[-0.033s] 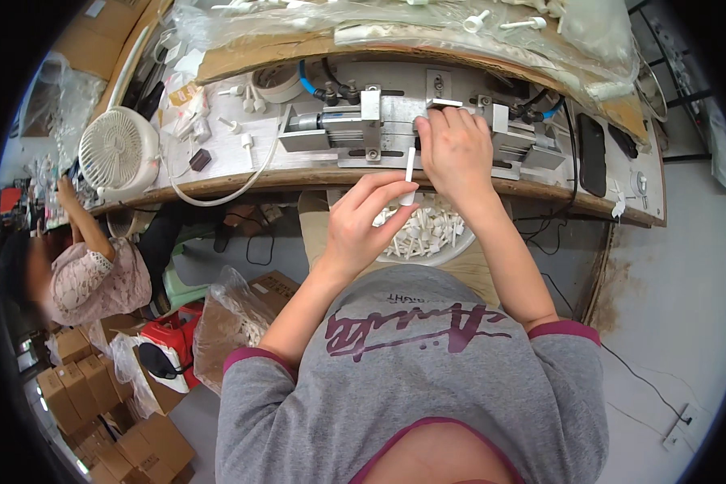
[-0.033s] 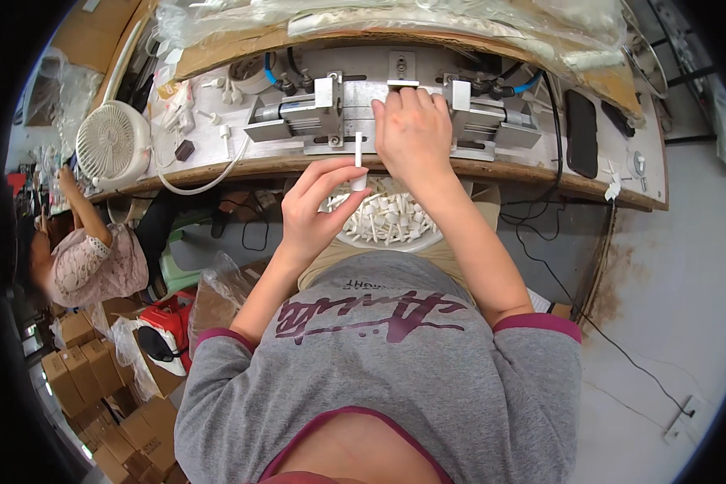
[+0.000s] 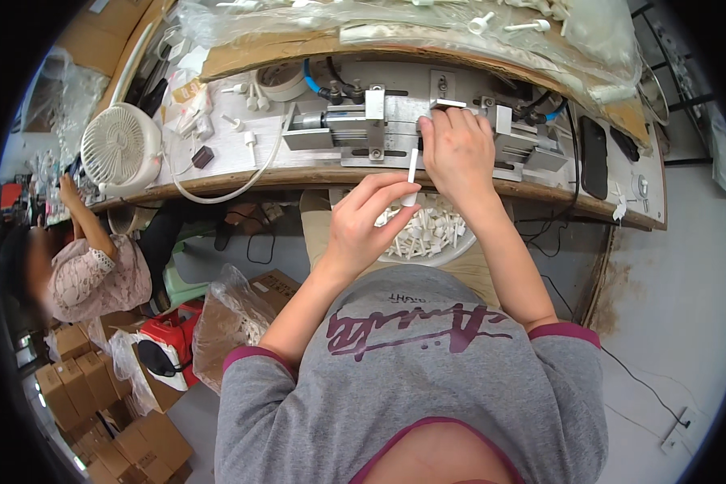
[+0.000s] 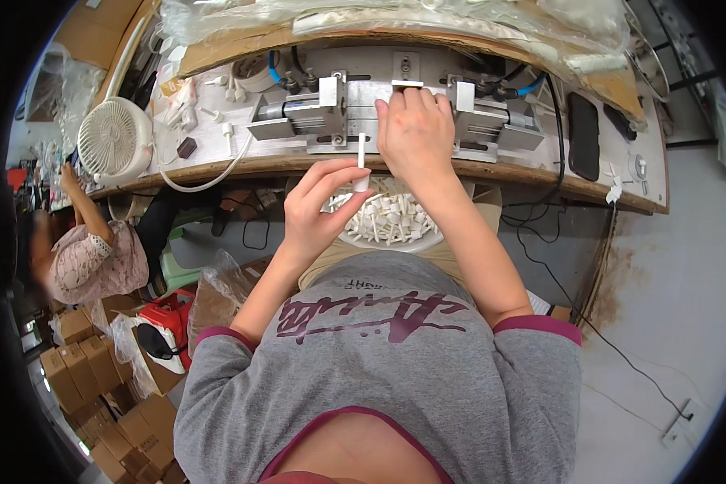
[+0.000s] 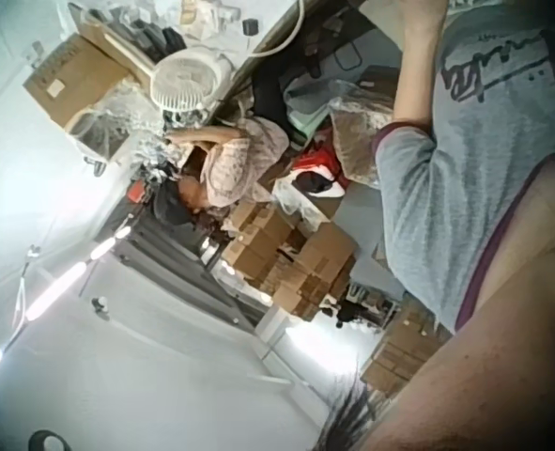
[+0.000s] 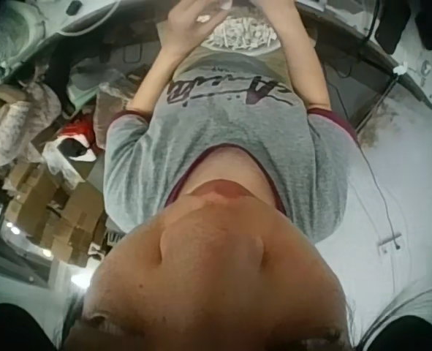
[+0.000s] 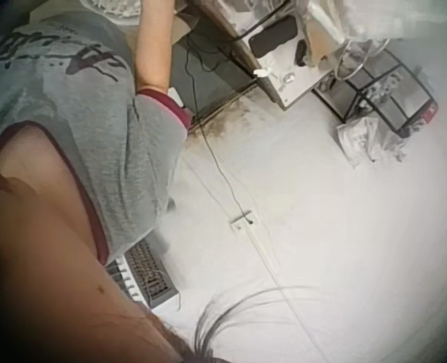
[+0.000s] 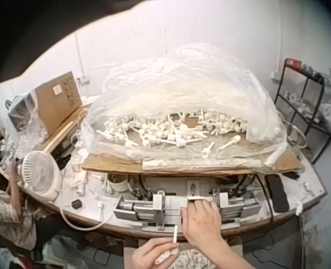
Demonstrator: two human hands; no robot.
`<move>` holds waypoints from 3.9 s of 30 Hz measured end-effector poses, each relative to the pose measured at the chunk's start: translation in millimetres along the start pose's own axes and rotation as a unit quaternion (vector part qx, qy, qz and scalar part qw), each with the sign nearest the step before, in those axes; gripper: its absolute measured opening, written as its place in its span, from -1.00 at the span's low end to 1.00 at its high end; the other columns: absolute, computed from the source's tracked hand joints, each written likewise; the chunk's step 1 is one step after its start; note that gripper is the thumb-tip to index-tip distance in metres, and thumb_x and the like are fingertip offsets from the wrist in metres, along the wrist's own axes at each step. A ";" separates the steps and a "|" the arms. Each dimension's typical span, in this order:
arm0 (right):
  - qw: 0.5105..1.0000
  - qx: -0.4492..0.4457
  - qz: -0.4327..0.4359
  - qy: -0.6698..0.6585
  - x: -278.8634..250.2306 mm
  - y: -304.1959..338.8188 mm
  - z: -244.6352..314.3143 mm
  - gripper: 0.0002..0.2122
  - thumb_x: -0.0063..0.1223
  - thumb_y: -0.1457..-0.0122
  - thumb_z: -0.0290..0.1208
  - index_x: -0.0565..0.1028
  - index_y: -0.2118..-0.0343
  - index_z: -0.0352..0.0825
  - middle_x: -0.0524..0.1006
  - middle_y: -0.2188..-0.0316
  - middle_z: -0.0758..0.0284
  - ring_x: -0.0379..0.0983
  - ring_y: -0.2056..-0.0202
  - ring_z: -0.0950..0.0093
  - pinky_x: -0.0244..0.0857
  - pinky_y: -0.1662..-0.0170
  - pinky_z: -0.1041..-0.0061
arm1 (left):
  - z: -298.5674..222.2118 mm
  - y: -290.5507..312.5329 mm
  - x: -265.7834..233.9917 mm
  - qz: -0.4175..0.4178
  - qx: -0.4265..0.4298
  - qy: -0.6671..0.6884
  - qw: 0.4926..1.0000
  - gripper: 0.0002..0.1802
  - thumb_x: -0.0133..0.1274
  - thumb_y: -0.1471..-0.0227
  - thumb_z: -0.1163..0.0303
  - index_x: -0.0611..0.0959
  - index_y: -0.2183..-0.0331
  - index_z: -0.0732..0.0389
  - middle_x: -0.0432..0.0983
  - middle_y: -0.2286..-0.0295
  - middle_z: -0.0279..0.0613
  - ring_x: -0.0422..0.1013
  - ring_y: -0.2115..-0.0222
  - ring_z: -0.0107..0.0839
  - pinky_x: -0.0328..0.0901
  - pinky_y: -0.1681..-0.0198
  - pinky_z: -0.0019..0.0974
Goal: The person is using an industrial machine to press-fit or assemble white plastic components.
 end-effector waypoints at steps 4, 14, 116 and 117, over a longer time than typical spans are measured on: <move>0.999 0.042 -0.004 0.021 3.5 4.7 7.6 -0.78 0.01 -0.23 -0.30 0.58 0.38 -0.35 0.50 0.39 0.24 0.43 0.24 0.27 0.21 0.05 0.27 | -1.6 4.8 -3.9 0.004 -0.021 0.005 1.000 -0.68 0.34 0.16 0.54 0.71 0.25 0.22 0.60 0.24 -0.14 0.56 0.27 -0.30 0.46 0.23 -0.34; 0.998 0.041 -0.039 0.031 8.0 3.1 7.4 -0.89 0.06 -0.15 -0.41 0.50 0.45 -0.33 0.46 0.46 0.25 0.41 0.30 0.29 0.20 0.06 0.25 | -0.4 14.4 -7.8 0.001 -0.006 -0.010 1.000 -0.68 0.34 0.16 0.51 0.71 0.25 0.18 0.61 0.25 -0.21 0.57 0.30 -0.32 0.46 0.28 -0.36; 0.928 0.119 0.233 -0.265 58.5 166.9 -20.0 -0.91 0.23 -0.09 -0.44 0.61 0.35 -0.29 0.57 0.42 0.32 0.55 0.47 0.35 0.43 0.39 0.43 | 29.6 61.4 -51.4 -0.033 -0.169 0.033 0.984 -0.66 0.25 0.12 0.73 0.67 0.20 0.38 0.52 0.10 -0.10 0.57 0.26 -0.40 0.52 0.17 -0.37; 0.924 0.123 0.249 -0.262 76.7 179.6 -21.3 -0.87 0.23 -0.07 -0.38 0.61 0.32 -0.25 0.55 0.37 0.33 0.56 0.40 0.28 0.44 0.32 0.36 | 29.2 62.6 -50.3 -0.028 -0.171 0.034 0.984 -0.67 0.25 0.12 0.72 0.68 0.20 0.38 0.52 0.10 -0.11 0.56 0.25 -0.40 0.52 0.16 -0.37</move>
Point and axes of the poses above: each hand's wrist, its own y-axis away from the middle knuckle, its own x-axis out of the palm, z = x × y, the point moved 4 cm from there along -y, towards the middle knuckle
